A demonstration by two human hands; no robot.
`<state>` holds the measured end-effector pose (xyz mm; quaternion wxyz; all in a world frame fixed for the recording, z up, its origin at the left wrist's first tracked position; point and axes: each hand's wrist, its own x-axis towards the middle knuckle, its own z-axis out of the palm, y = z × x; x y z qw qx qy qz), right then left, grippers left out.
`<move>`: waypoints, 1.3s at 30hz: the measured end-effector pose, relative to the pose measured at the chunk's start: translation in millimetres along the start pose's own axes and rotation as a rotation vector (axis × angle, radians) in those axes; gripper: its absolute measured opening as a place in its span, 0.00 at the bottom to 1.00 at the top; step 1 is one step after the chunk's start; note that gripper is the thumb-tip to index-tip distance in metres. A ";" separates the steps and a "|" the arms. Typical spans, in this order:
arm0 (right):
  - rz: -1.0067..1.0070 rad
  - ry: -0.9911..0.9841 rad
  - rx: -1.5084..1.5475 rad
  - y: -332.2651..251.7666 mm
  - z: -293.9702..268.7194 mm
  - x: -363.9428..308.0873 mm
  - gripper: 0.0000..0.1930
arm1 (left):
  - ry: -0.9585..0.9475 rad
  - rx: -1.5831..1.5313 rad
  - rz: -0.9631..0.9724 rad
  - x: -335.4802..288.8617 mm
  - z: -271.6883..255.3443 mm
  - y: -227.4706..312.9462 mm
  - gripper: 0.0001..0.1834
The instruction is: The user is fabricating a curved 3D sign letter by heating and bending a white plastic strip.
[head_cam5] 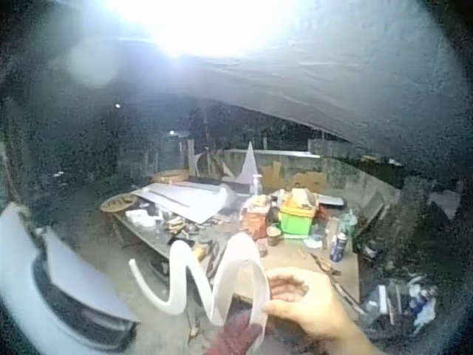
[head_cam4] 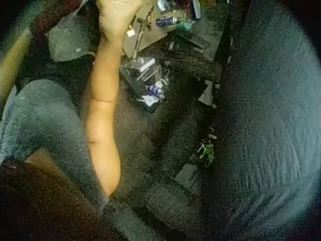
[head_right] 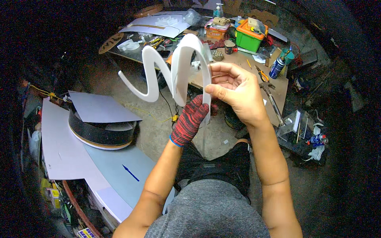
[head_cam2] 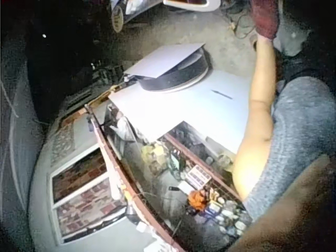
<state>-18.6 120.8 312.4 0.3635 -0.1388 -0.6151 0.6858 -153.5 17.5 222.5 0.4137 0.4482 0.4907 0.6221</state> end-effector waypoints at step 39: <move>-0.127 0.002 -0.138 56.8 48.7 -0.3 0.22 | -0.176 0.931 0.314 15.5 -97.0 169.3 0.42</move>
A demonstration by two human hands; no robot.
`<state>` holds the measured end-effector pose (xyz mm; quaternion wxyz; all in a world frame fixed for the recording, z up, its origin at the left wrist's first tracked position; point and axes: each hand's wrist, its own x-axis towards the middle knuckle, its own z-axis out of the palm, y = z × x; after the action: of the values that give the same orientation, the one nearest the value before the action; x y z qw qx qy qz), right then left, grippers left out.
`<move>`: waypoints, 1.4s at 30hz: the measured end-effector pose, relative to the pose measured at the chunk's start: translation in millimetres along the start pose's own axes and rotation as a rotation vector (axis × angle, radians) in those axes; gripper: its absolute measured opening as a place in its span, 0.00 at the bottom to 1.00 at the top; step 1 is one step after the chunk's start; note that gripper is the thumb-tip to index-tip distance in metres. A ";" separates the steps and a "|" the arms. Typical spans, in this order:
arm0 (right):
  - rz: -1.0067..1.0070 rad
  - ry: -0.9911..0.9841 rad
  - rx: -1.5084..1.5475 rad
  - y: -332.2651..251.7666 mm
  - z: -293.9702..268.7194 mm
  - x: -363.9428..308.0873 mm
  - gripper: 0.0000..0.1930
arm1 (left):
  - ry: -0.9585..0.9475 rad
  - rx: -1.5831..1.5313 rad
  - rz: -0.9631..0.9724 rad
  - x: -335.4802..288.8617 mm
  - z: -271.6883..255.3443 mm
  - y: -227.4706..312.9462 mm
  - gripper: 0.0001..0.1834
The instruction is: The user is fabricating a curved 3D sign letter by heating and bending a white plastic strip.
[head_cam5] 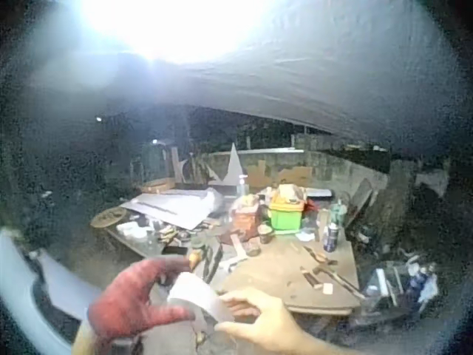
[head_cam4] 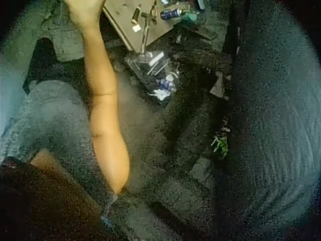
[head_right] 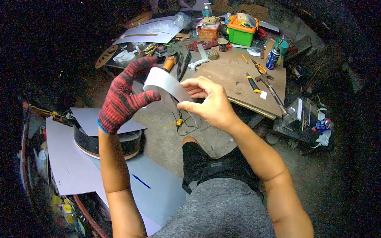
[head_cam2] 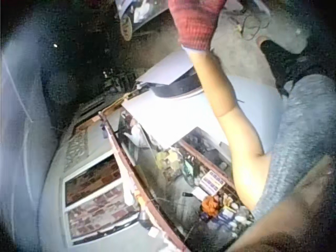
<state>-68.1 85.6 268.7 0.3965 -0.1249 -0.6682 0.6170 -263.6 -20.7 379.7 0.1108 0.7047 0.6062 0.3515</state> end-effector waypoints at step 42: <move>-0.233 0.021 -0.102 -14.3 21.2 -2.5 0.22 | -0.260 0.127 -0.250 10.5 -31.6 18.5 0.35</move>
<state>-76.3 65.7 282.6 0.4656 -0.0729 -0.7046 0.5305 -269.0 -23.9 417.3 0.1863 0.6691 0.6905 0.2022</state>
